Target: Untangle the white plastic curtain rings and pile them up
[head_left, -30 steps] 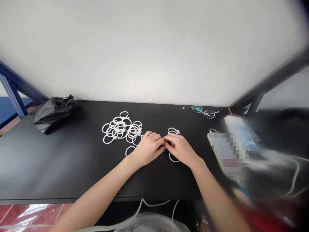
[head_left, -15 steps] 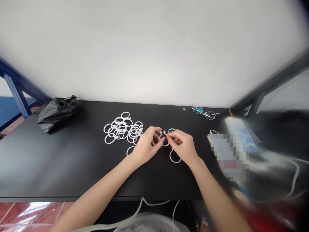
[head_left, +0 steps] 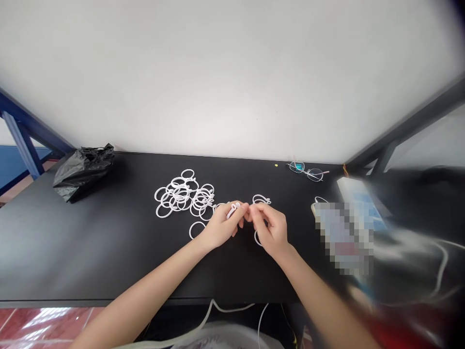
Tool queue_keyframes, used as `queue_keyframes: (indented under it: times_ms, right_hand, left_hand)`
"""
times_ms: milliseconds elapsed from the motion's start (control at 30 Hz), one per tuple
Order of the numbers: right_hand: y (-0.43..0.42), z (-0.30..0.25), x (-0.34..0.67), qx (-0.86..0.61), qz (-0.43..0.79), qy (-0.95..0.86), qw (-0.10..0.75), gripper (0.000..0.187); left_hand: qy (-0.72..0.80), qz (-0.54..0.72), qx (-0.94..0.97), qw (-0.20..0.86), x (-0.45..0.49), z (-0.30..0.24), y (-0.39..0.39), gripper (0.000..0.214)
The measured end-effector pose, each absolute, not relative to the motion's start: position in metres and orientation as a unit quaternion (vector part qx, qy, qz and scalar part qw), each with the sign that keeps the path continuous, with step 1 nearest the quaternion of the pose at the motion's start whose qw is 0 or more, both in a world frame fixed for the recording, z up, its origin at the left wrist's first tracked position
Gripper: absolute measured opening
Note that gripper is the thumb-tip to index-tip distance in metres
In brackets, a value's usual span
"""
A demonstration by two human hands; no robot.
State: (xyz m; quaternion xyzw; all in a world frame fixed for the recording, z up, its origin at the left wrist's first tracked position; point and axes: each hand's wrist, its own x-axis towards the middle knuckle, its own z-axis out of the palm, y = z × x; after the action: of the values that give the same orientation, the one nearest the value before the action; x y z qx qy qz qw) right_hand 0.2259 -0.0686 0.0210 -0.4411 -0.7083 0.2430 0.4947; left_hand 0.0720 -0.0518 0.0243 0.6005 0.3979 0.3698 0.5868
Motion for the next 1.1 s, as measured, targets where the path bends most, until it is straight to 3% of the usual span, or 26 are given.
queue_keyframes:
  times_ms: [133,267,400,633,1100]
  right_hand:
    - [-0.068,0.017,0.227,-0.449,0.255,-0.702,0.491,0.013]
    - [-0.065,0.014,0.228,-0.434,0.203,-0.778,0.408,0.029]
    - [-0.065,0.014,0.226,-0.426,0.178,-0.806,0.372,0.034]
    - [-0.067,0.013,0.22,-0.408,0.177,-0.816,0.369,0.034]
    - [-0.069,0.007,0.219,-0.386,0.138,-0.822,0.395,0.035]
  left_hand:
    - [0.405,0.36,0.705,0.457,0.068,0.027,-0.053,0.026]
    - [0.392,0.337,0.734,0.44,0.065,0.027,-0.054,0.024]
    - [0.386,0.281,0.767,0.428,0.061,0.026,-0.053,0.02]
    - [0.401,0.307,0.789,0.35,0.064,0.022,-0.052,0.027]
    - [0.368,0.339,0.808,0.31,0.064,0.012,-0.052,0.03]
